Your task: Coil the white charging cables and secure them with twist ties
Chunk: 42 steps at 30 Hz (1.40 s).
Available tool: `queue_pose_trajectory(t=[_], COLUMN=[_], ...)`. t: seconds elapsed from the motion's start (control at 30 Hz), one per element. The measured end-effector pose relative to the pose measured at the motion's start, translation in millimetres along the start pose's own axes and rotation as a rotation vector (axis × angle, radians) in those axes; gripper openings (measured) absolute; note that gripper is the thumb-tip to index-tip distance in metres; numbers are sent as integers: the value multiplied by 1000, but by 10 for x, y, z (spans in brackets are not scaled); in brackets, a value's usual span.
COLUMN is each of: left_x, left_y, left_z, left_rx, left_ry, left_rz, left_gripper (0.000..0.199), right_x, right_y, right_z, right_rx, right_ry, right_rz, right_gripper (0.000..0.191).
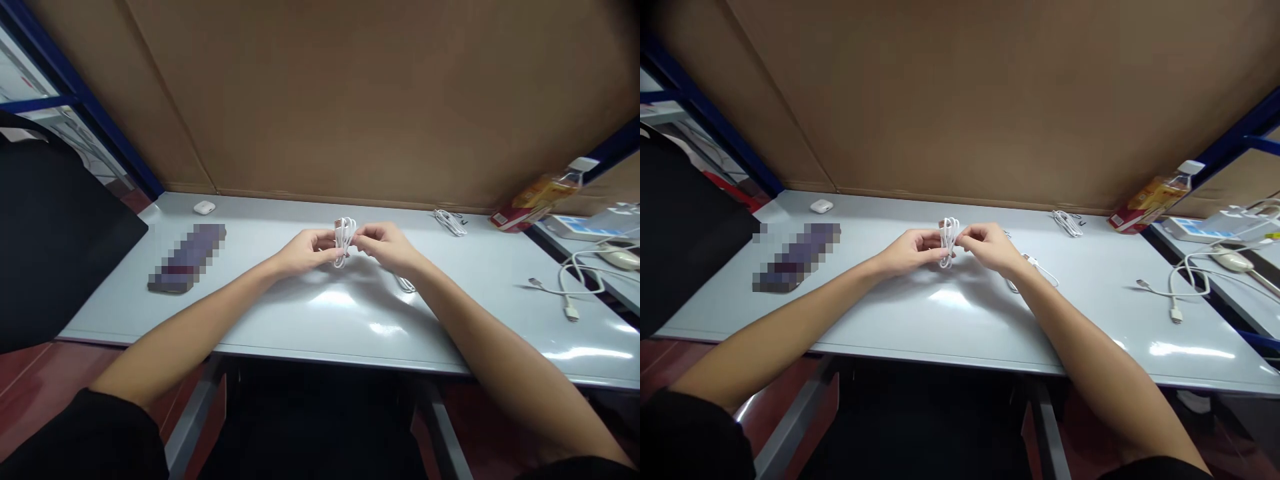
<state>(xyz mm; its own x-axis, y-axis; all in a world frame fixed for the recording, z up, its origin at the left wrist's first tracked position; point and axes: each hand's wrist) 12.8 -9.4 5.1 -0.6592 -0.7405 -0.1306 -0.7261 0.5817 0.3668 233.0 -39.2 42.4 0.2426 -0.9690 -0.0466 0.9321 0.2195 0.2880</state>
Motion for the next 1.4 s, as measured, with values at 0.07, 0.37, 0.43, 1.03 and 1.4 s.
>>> queue_pose_trajectory(t=[0.07, 0.37, 0.43, 1.03, 1.4], left_x=[24, 183, 211, 224, 116], left_y=[31, 62, -2, -3, -61], left_z=[-40, -223, -278, -337, -97], left_rx=[52, 220, 237, 128, -366], left_ry=[-8, 99, 143, 191, 213], left_rz=[66, 472, 637, 716, 0], left_gripper=[48, 102, 110, 117, 67], right_x=[-14, -63, -51, -85, -240], right_y=[62, 275, 229, 490, 897], right_z=[8, -61, -55, -49, -360], right_rx=[-4, -8, -45, 188, 599], right_ry=[12, 36, 0, 28, -134], right_rz=[33, 570, 693, 379, -139], right_gripper=[31, 24, 18, 32, 19])
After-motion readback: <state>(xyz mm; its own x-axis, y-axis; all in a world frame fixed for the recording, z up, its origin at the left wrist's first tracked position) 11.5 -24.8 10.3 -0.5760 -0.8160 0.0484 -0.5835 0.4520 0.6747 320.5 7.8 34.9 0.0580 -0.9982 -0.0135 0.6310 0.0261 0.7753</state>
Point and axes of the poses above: each hand's wrist, its own x-axis away from the middle knuckle, its own y-axis out of the back of the hand, z = x × y, and after that the axes turned 12 degrees about -x, right-handed
